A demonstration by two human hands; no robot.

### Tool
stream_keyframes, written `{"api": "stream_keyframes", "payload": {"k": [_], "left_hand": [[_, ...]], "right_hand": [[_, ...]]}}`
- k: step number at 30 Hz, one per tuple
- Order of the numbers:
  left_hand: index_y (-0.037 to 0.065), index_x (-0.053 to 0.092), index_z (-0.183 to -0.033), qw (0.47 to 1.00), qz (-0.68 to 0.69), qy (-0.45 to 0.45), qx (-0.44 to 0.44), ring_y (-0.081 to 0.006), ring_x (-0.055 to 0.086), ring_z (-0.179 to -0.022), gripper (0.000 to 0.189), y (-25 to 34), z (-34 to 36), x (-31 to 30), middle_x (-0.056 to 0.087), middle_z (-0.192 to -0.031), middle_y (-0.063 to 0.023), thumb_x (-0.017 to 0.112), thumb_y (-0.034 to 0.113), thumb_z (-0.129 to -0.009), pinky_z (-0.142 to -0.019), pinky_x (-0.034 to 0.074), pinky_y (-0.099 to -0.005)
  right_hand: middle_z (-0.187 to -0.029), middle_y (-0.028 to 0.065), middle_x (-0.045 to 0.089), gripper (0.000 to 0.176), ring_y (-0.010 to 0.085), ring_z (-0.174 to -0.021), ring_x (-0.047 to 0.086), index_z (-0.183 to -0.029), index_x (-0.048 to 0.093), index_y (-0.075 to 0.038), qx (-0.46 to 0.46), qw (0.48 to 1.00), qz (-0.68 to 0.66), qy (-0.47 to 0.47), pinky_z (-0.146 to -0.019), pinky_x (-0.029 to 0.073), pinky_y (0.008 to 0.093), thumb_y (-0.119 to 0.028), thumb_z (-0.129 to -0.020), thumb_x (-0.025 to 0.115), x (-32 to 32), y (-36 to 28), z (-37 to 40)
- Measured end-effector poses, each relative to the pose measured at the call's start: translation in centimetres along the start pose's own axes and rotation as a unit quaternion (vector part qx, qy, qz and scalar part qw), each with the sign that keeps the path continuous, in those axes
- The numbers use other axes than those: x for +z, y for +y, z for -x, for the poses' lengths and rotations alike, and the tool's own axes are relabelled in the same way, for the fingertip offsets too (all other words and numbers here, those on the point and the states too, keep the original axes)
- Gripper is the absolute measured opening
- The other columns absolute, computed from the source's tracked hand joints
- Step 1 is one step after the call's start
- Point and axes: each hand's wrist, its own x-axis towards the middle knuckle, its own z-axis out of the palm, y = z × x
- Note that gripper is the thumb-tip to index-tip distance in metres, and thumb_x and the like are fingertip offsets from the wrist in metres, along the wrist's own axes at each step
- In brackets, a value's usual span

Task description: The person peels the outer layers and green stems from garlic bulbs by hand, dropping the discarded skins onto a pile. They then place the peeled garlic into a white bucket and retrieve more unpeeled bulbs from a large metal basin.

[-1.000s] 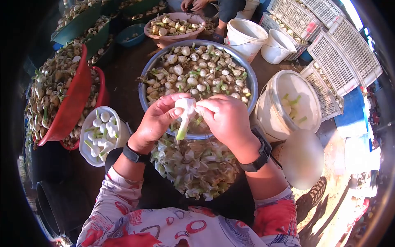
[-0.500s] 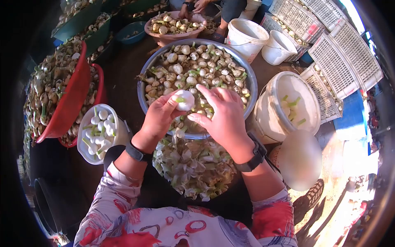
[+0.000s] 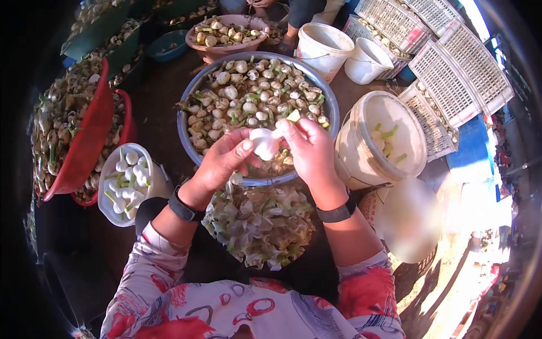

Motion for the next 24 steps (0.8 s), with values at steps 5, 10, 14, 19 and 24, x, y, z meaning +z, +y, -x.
{"api": "stream_keyframes", "payload": {"k": [5,10,14,19,24], "left_hand": [[-0.001,0.048,-0.102,0.999,0.017,-0.02,0.031,-0.0067,0.053,-0.069,0.041,-0.2,-0.1,0.9,0.057,-0.08,-0.0025,0.061,0.028,-0.077,-0.056,0.043,-0.0191],[0.0,0.046,-0.1,0.917,0.196,0.307,0.16,-0.0113,0.054,-0.059,0.028,0.9,-0.2,-4.4,0.055,-0.076,-0.0061,0.055,0.018,-0.08,-0.049,0.041,-0.0214],[0.003,0.046,-0.096,0.735,0.355,0.525,0.242,-0.0213,0.056,-0.078,0.033,4.7,3.1,-10.2,0.051,-0.084,-0.0063,0.046,0.034,-0.084,-0.065,0.044,-0.0322],[0.0,0.029,-0.115,0.529,0.5,0.633,0.262,-0.0298,0.052,-0.086,0.051,5.9,5.7,-14.3,0.04,-0.108,-0.0152,0.046,0.036,-0.083,-0.081,0.043,-0.0405],[0.003,0.049,-0.09,0.778,0.396,0.472,0.125,-0.0235,0.058,-0.075,0.018,3.8,3.0,-11.8,0.058,-0.084,-0.0103,0.047,0.019,-0.082,-0.063,0.046,-0.0325]], "right_hand": [[-0.077,0.0017,0.056,0.016,0.0046,-0.066,0.049,-0.093,0.057,0.002,-0.065,0.992,0.091,-0.049,-0.057,0.04,0.0192,-0.01,-0.084,0.052,0.4,1.4,0.9],[-0.065,-0.0022,0.048,0.023,0.0039,-0.055,0.04,-0.101,0.055,0.001,-0.039,0.987,0.151,-0.049,-0.052,0.036,0.0181,-0.013,-0.088,0.043,-1.4,3.2,0.0],[-0.063,-0.0009,0.046,0.023,0.0045,-0.055,0.041,-0.104,0.054,0.001,-0.013,0.993,0.112,-0.029,-0.05,0.036,0.0176,-0.011,-0.087,0.043,-2.7,3.9,-0.7],[-0.063,-0.0004,0.047,0.024,0.0053,-0.054,0.042,-0.105,0.053,0.001,0.05,0.992,0.101,-0.057,-0.05,0.037,0.018,-0.007,-0.085,0.042,-2.4,3.9,-0.8],[-0.073,0.006,0.056,0.027,0.0102,-0.057,0.05,-0.106,0.052,-0.001,0.163,0.964,0.111,-0.177,-0.051,0.043,0.0214,-0.005,-0.082,0.039,-2.3,8.7,-0.9]]}}
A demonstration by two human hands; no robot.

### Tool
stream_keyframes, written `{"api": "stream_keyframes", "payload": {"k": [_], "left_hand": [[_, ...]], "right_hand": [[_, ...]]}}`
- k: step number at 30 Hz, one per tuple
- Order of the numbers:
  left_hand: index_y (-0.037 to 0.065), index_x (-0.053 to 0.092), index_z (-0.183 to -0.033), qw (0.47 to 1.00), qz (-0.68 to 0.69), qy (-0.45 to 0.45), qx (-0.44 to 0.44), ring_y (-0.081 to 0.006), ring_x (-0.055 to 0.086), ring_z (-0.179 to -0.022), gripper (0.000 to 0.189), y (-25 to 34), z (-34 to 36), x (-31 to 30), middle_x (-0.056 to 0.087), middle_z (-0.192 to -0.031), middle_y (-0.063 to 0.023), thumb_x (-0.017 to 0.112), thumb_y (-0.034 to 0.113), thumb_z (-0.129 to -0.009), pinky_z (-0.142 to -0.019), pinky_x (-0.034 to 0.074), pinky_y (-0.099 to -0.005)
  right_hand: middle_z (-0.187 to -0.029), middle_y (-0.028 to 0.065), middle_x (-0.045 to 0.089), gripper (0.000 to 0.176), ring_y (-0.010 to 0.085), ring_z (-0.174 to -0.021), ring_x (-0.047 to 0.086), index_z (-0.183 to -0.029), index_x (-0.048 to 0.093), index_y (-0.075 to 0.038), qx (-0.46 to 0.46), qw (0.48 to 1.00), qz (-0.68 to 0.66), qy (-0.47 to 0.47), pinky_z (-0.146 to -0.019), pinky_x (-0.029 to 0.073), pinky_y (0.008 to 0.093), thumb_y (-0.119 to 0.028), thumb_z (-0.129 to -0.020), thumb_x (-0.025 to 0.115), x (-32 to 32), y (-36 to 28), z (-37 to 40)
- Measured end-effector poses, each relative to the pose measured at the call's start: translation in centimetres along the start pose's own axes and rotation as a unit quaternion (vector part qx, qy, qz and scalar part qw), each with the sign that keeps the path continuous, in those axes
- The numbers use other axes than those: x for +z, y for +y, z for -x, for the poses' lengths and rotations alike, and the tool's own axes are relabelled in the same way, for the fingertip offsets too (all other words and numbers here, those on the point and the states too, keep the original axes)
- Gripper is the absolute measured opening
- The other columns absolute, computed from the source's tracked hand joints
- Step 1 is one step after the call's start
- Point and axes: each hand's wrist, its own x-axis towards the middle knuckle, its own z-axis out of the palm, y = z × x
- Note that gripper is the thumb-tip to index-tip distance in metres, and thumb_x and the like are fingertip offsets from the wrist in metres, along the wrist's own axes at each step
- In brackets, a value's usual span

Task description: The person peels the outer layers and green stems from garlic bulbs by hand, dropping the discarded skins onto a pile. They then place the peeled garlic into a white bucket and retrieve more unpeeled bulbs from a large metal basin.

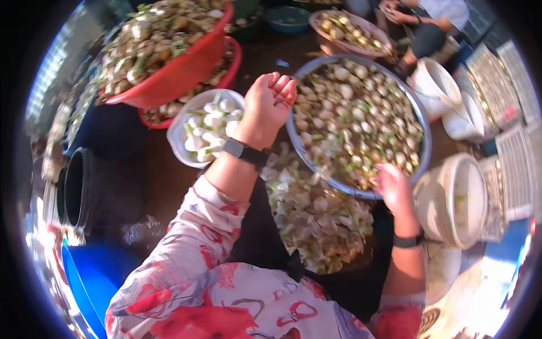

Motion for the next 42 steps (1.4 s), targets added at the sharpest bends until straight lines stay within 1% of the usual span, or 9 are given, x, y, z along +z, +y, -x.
{"api": "stream_keyframes", "payload": {"k": [4,5,6,10,15,23,30,32,42], "left_hand": [[0.008,0.056,-0.081,0.912,-0.285,-0.278,-0.099,-0.0129,0.056,-0.071,0.016,-5.1,2.8,1.3,0.059,-0.074,-0.0029,0.049,0.022,-0.081,-0.06,0.042,-0.0254],[0.004,0.057,-0.087,0.751,-0.47,-0.438,0.153,-0.0121,0.056,-0.072,0.02,-7.7,2.6,-0.5,0.06,-0.076,-0.0037,0.051,0.022,-0.08,-0.062,0.043,-0.0253],[0.003,0.058,-0.092,0.753,-0.52,-0.403,-0.011,-0.014,0.056,-0.071,0.025,-8.1,4.8,0.3,0.061,-0.078,-0.0061,0.053,0.024,-0.079,-0.065,0.044,-0.0269],[0.001,0.057,-0.09,0.627,-0.6,-0.497,0.01,-0.0266,0.059,-0.071,0.025,-9.3,8.4,0.5,0.06,-0.078,-0.0144,0.054,0.021,-0.075,-0.066,0.046,-0.0336],[0.0,0.056,-0.092,0.702,-0.574,-0.422,0.003,-0.0285,0.059,-0.074,0.023,-9.6,6.1,1.8,0.06,-0.079,-0.0149,0.054,0.017,-0.076,-0.068,0.046,-0.0342],[0.0,0.055,-0.092,0.758,-0.563,-0.328,-0.028,-0.0203,0.059,-0.074,0.02,-10.4,2.6,1.8,0.06,-0.081,-0.0122,0.052,0.014,-0.078,-0.068,0.045,-0.0296],[0.006,0.048,-0.1,0.947,-0.117,-0.023,-0.299,-0.0147,0.053,-0.065,0.037,-9.2,0.8,2.9,0.057,-0.077,-0.0048,0.039,0.039,-0.087,-0.057,0.042,-0.0258],[0.008,0.048,-0.101,0.923,-0.017,-0.18,-0.338,-0.014,0.054,-0.062,0.036,-8.6,0.8,2.5,0.059,-0.08,-0.0064,0.04,0.04,-0.087,-0.054,0.043,-0.0245],[-0.002,0.034,-0.12,0.843,-0.342,-0.414,0.0,-0.0088,0.052,-0.072,0.044,-10.3,7.7,2.0,0.055,-0.091,-0.0057,0.053,0.015,-0.084,-0.065,0.044,-0.0207]], "right_hand": [[-0.083,0.0115,0.061,0.028,0.0229,-0.057,0.056,-0.096,0.058,-0.004,0.082,0.881,0.437,-0.161,-0.055,0.045,0.0326,-0.022,-0.076,0.053,3.4,-0.5,-1.5],[-0.081,0.014,0.06,0.029,0.0271,-0.061,0.057,-0.092,0.059,-0.005,0.07,0.89,0.429,-0.135,-0.058,0.046,0.0354,-0.027,-0.074,0.054,2.6,1.6,-3.1],[-0.078,0.0165,0.06,0.031,0.0312,-0.064,0.058,-0.088,0.06,-0.006,0.054,0.898,0.422,-0.113,-0.06,0.046,0.0383,-0.032,-0.073,0.056,1.9,4.0,-5.2],[-0.083,0.0175,0.06,0.02,0.0335,-0.078,0.057,-0.088,0.061,-0.009,0.008,0.88,0.472,0.053,-0.067,0.045,0.0421,-0.021,-0.073,0.054,1.7,6.2,-12.8],[-0.084,0.0164,0.059,0.023,0.0331,-0.081,0.056,-0.094,0.058,-0.008,-0.146,0.852,0.478,0.159,-0.071,0.044,0.0407,-0.023,-0.077,0.052,5.1,6.4,-22.5],[-0.084,0.0183,0.06,0.018,0.0342,-0.079,0.057,-0.082,0.061,-0.003,0.018,0.83,0.556,0.036,-0.067,0.046,0.0408,-0.016,-0.073,0.052,7.3,9.7,-25.6],[-0.082,0.0142,0.061,0.019,0.0276,-0.068,0.059,-0.092,0.058,0.0,-0.154,0.972,0.125,0.128,-0.06,0.046,0.0305,-0.011,-0.076,0.056,5.1,-3.4,-12.3],[-0.087,0.0134,0.06,0.028,0.0262,-0.078,0.059,-0.099,0.057,-0.002,-0.348,0.899,0.241,0.114,-0.068,0.047,0.0305,-0.007,-0.072,0.06,4.1,-5.1,-9.5],[-0.069,0.017,0.059,0.019,0.0262,-0.058,0.058,-0.089,0.061,0.001,-0.228,0.93,0.253,0.137,-0.052,0.043,0.0308,-0.014,-0.078,0.054,1.9,-9.7,1.7]]}}
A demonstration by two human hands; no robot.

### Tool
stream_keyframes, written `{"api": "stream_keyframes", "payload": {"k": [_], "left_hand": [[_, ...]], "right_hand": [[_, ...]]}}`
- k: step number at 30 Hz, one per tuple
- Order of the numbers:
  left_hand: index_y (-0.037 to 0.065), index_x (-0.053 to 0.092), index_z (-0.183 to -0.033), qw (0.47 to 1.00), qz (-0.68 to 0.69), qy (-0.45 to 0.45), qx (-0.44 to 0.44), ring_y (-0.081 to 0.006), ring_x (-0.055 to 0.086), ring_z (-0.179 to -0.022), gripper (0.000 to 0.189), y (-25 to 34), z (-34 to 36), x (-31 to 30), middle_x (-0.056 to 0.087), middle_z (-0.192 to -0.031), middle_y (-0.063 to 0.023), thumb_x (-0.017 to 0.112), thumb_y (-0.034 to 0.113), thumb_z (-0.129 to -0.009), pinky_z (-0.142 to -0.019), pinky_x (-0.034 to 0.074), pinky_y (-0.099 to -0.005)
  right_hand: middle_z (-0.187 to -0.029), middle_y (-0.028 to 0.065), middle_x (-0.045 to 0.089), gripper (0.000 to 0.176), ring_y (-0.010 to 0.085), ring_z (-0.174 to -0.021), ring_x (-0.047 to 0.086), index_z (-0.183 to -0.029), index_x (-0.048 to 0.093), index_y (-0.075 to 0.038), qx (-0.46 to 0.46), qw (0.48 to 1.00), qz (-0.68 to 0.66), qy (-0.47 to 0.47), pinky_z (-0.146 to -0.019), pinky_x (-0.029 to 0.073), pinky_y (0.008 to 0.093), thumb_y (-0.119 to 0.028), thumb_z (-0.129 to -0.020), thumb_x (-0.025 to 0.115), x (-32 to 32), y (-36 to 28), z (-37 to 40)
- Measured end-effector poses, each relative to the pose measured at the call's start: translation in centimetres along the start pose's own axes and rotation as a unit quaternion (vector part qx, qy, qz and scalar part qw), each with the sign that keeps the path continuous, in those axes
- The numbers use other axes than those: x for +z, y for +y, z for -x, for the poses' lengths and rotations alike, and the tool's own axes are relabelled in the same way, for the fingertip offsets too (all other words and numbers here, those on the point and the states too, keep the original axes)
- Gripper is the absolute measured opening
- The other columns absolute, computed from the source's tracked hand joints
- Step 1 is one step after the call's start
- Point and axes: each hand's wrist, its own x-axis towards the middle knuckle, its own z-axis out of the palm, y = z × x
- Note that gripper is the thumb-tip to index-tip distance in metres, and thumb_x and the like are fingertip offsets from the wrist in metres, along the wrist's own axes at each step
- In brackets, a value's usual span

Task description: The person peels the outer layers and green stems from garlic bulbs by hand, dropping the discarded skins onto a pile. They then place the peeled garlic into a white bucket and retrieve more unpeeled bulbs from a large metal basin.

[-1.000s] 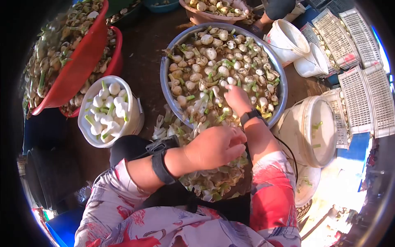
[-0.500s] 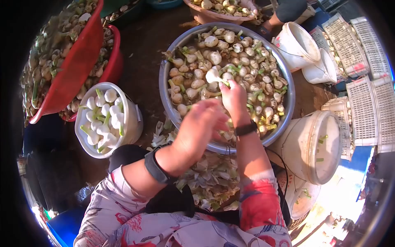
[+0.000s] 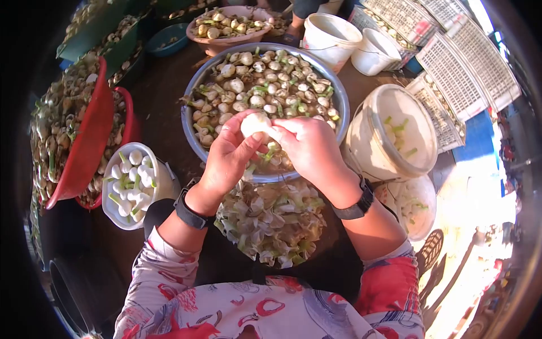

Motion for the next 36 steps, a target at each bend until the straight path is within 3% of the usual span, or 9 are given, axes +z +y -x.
{"api": "stream_keyframes", "payload": {"k": [6,8,10,14,16,20,21,31,36], "left_hand": [[-0.001,0.037,-0.118,0.988,-0.143,-0.045,0.024,-0.0102,0.052,-0.082,0.042,-0.9,0.7,0.8,0.055,-0.092,-0.0038,0.055,0.012,-0.083,-0.071,0.043,-0.0224],[0.001,0.036,-0.119,0.998,0.005,-0.061,-0.024,-0.0097,0.051,-0.085,0.041,-1.1,0.5,0.6,0.054,-0.096,-0.0037,0.054,0.01,-0.083,-0.074,0.042,-0.0218],[0.002,0.036,-0.119,0.994,0.04,-0.09,-0.037,-0.0088,0.05,-0.083,0.04,-0.5,-0.1,0.3,0.052,-0.097,-0.0037,0.053,0.011,-0.084,-0.073,0.042,-0.021],[0.005,0.037,-0.118,0.981,0.09,-0.129,-0.116,-0.0128,0.051,-0.077,0.046,-0.3,-1.3,-1.1,0.053,-0.094,-0.0063,0.054,0.026,-0.081,-0.062,0.041,-0.0242],[0.006,0.039,-0.117,0.948,0.227,-0.176,-0.137,-0.007,0.048,-0.066,0.042,0.3,-1.4,-1.4,0.054,-0.087,-0.0003,0.05,0.028,-0.083,-0.06,0.038,-0.0175],[0.005,0.04,-0.116,0.979,0.094,-0.129,-0.128,-0.007,0.048,-0.071,0.04,0.3,-1.2,-0.9,0.053,-0.09,-0.0019,0.05,0.027,-0.084,-0.061,0.038,-0.0178],[0.003,0.041,-0.113,0.988,0.01,-0.112,-0.101,-0.0073,0.048,-0.079,0.037,0.6,-1.0,-0.2,0.051,-0.093,-0.0033,0.051,0.021,-0.083,-0.067,0.039,-0.0192],[-0.001,0.043,-0.105,0.982,-0.149,-0.112,-0.022,-0.0097,0.05,-0.08,0.03,-1.1,0.6,0.3,0.053,-0.089,-0.0051,0.054,0.012,-0.082,-0.072,0.042,-0.0219],[-0.001,0.043,-0.107,0.989,-0.056,-0.123,-0.051,-0.0098,0.049,-0.082,0.031,-0.2,0.3,0.2,0.053,-0.092,-0.0052,0.054,0.013,-0.081,-0.073,0.041,-0.0221]], "right_hand": [[-0.067,0.0184,0.056,0.015,0.032,-0.058,0.055,-0.079,0.061,-0.001,0.043,0.992,0.12,-0.014,-0.051,0.042,0.0341,-0.014,-0.076,0.055,-0.8,-0.3,1.5],[-0.062,0.0152,0.056,0.015,0.0265,-0.052,0.054,-0.076,0.06,0.0,0.067,0.994,0.085,-0.006,-0.05,0.041,0.0329,-0.015,-0.075,0.055,-0.3,1.4,1.7],[-0.057,0.0106,0.054,0.017,0.0172,-0.048,0.05,-0.075,0.059,0.001,0.1,0.984,-0.14,0.05,-0.048,0.039,0.0303,-0.015,-0.077,0.053,0.6,3.0,1.5],[-0.054,0.0074,0.052,0.018,0.0107,-0.048,0.045,-0.075,0.058,0.002,0.112,0.982,-0.144,0.046,-0.047,0.037,0.0278,-0.016,-0.078,0.052,-0.1,3.7,1.1],[-0.066,0.0023,0.055,0.012,0.0052,-0.057,0.047,-0.078,0.057,0.002,0.207,0.968,-0.133,0.043,-0.051,0.038,0.0209,-0.009,-0.08,0.054,-0.8,5.3,0.9],[-0.059,0.0117,0.056,0.016,0.0162,-0.05,0.05,-0.078,0.058,0.001,0.138,0.989,-0.016,0.059,-0.05,0.04,0.0276,-0.014,-0.078,0.055,-1.1,2.6,1.3],[-0.063,0.0134,0.057,0.015,0.0199,-0.053,0.055,-0.081,0.06,0.0,0.02,0.979,-0.127,0.159,-0.053,0.043,0.0286,-0.014,-0.077,0.056,0.4,2.5,1.2],[-0.062,0.0156,0.056,0.014,0.0319,-0.058,0.055,-0.074,0.061,-0.004,0.002,0.997,0.076,0.004,-0.053,0.043,0.0386,-0.015,-0.074,0.054,-0.8,1.1,3.0],[-0.059,0.0159,0.055,0.013,0.0329,-0.056,0.054,-0.07,0.06,-0.004,0.036,0.991,0.124,0.024,-0.051,0.042,0.0398,-0.014,-0.075,0.053,-0.6,0.7,2.8]]}}
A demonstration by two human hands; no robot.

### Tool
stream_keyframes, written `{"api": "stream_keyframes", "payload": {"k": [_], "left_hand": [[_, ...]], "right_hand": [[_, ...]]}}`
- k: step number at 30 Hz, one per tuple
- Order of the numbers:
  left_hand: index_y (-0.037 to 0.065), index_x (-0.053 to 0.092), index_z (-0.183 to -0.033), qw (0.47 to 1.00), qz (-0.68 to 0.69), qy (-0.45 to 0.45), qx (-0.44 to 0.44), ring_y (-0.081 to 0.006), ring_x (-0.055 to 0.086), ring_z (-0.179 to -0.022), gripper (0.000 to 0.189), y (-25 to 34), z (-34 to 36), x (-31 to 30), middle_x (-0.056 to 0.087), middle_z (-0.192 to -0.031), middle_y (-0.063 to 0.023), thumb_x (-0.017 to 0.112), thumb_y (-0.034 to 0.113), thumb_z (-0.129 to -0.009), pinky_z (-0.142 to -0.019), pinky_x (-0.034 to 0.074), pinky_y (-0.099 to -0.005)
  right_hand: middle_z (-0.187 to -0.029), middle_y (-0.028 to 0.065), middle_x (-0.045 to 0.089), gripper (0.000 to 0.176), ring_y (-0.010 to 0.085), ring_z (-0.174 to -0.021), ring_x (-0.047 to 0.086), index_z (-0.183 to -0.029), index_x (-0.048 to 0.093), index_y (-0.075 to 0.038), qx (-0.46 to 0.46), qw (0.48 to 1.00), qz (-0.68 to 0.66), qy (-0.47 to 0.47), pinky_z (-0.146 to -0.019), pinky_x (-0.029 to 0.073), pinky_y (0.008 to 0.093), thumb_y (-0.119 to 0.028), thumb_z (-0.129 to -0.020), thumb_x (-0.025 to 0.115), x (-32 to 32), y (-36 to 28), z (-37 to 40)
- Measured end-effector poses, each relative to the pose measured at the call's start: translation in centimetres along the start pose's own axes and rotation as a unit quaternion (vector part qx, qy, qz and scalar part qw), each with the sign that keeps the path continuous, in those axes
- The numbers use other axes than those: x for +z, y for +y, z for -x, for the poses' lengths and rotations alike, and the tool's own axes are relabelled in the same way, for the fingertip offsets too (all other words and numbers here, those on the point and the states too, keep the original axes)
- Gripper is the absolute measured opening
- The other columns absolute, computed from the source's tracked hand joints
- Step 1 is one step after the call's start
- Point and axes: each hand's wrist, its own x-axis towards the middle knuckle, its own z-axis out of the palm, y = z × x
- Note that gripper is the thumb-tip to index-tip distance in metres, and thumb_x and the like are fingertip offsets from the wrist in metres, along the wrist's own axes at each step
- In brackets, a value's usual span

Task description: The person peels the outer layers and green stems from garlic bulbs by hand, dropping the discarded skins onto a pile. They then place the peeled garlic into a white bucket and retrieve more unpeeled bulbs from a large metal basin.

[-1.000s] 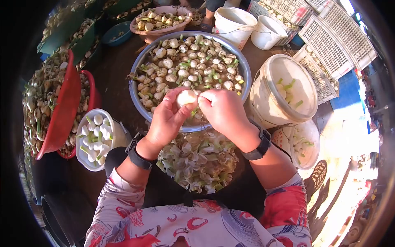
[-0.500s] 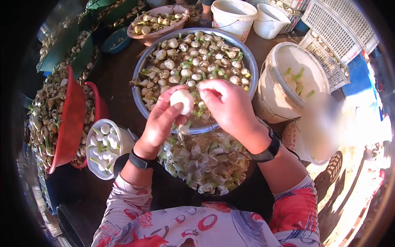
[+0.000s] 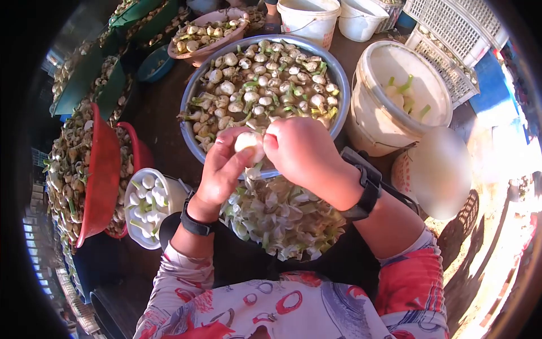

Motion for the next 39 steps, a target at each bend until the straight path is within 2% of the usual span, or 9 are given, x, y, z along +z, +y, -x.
{"api": "stream_keyframes", "payload": {"k": [11,16,19,22,25,29,31,34,39], "left_hand": [[0.001,0.043,-0.108,0.999,0.014,0.023,0.02,-0.012,0.049,-0.085,0.031,-0.5,-0.3,-0.3,0.051,-0.097,-0.0045,0.052,0.011,-0.08,-0.074,0.041,-0.0245],[0.0,0.047,-0.103,0.953,0.303,0.017,0.005,-0.0147,0.048,-0.06,0.041,0.7,-0.5,-2.8,0.053,-0.07,-0.0056,0.051,0.029,-0.074,-0.056,0.039,-0.0246],[-0.001,0.049,-0.099,0.956,0.292,0.022,-0.008,-0.0159,0.048,-0.056,0.048,0.7,-0.5,-3.1,0.052,-0.061,-0.0052,0.053,0.036,-0.07,-0.054,0.038,-0.0257],[-0.002,0.046,-0.104,0.954,0.293,0.035,-0.042,-0.0163,0.044,-0.052,0.048,0.5,-0.4,-2.6,0.051,-0.059,-0.0056,0.047,0.033,-0.071,-0.055,0.033,-0.029],[-0.002,0.045,-0.105,0.948,0.312,-0.001,-0.063,-0.0171,0.045,-0.052,0.049,0.0,-0.4,-2.9,0.052,-0.062,-0.0073,0.046,0.034,-0.072,-0.055,0.034,-0.0296],[-0.002,0.046,-0.105,0.926,0.355,-0.032,-0.124,-0.0172,0.053,-0.06,0.05,-0.1,-0.2,-2.8,0.055,-0.075,-0.0076,0.049,0.037,-0.075,-0.056,0.041,-0.0271],[-0.001,0.044,-0.109,0.954,0.265,0.033,-0.136,-0.0138,0.052,-0.063,0.056,0.9,-0.4,-1.7,0.054,-0.075,-0.006,0.046,0.047,-0.081,-0.056,0.041,-0.0243],[0.0,0.043,-0.111,0.997,-0.025,0.058,-0.05,-0.0102,0.051,-0.064,0.057,0.0,-0.4,-0.8,0.053,-0.078,-0.0046,0.049,0.048,-0.081,-0.057,0.039,-0.0208],[0.002,0.038,-0.118,0.99,0.073,-0.072,-0.092,-0.0111,0.051,-0.071,0.053,0.0,-0.5,-1.6,0.055,-0.088,-0.0072,0.056,0.036,-0.081,-0.06,0.04,-0.0211]], "right_hand": [[-0.063,0.0141,0.058,0.014,0.0288,-0.058,0.057,-0.069,0.061,-0.004,0.037,0.994,-0.096,0.024,-0.053,0.045,0.0351,-0.018,-0.07,0.06,0.1,0.0,-0.6],[-0.062,0.0153,0.058,0.018,0.0217,-0.052,0.056,-0.073,0.061,0.001,0.173,0.96,0.17,-0.138,-0.049,0.042,0.0289,-0.017,-0.072,0.059,1.7,7.8,-1.7],[-0.066,0.0156,0.06,0.027,0.0287,-0.055,0.057,-0.075,0.062,-0.003,0.241,0.917,-0.305,-0.092,-0.053,0.045,0.0323,-0.029,-0.077,0.055,1.5,4.3,-1.8],[-0.066,0.014,0.058,0.022,0.027,-0.052,0.055,-0.078,0.063,-0.004,-0.063,0.984,-0.16,0.033,-0.051,0.043,0.031,-0.025,-0.078,0.056,1.0,1.0,-1.1],[-0.065,0.0137,0.058,0.018,0.0269,-0.052,0.054,-0.076,0.061,-0.002,-0.115,0.981,-0.156,-0.001,-0.051,0.042,0.0314,-0.019,-0.079,0.055,1.1,1.8,-1.2],[-0.062,0.0136,0.057,0.015,0.0271,-0.052,0.053,-0.075,0.059,-0.001,-0.045,0.976,-0.192,-0.087,-0.05,0.041,0.0322,-0.013,-0.079,0.052,0.3,1.3,-0.6],[-0.06,0.0136,0.055,0.012,0.0271,-0.052,0.053,-0.076,0.056,0.0,0.129,0.901,-0.384,-0.153,-0.05,0.041,0.0321,-0.01,-0.079,0.05,0.2,1.3,-0.7],[-0.059,0.014,0.055,0.011,0.0267,-0.051,0.053,-0.077,0.055,0.0,0.026,0.945,-0.312,-0.096,-0.05,0.041,0.0315,-0.009,-0.079,0.048,0.8,1.3,-0.3],[-0.062,0.0155,0.056,0.007,0.0312,-0.057,0.055,-0.075,0.054,-0.001,-0.081,0.981,-0.174,0.015,-0.053,0.043,0.0371,-0.007,-0.074,0.05,1.5,2.2,-0.9]]}}
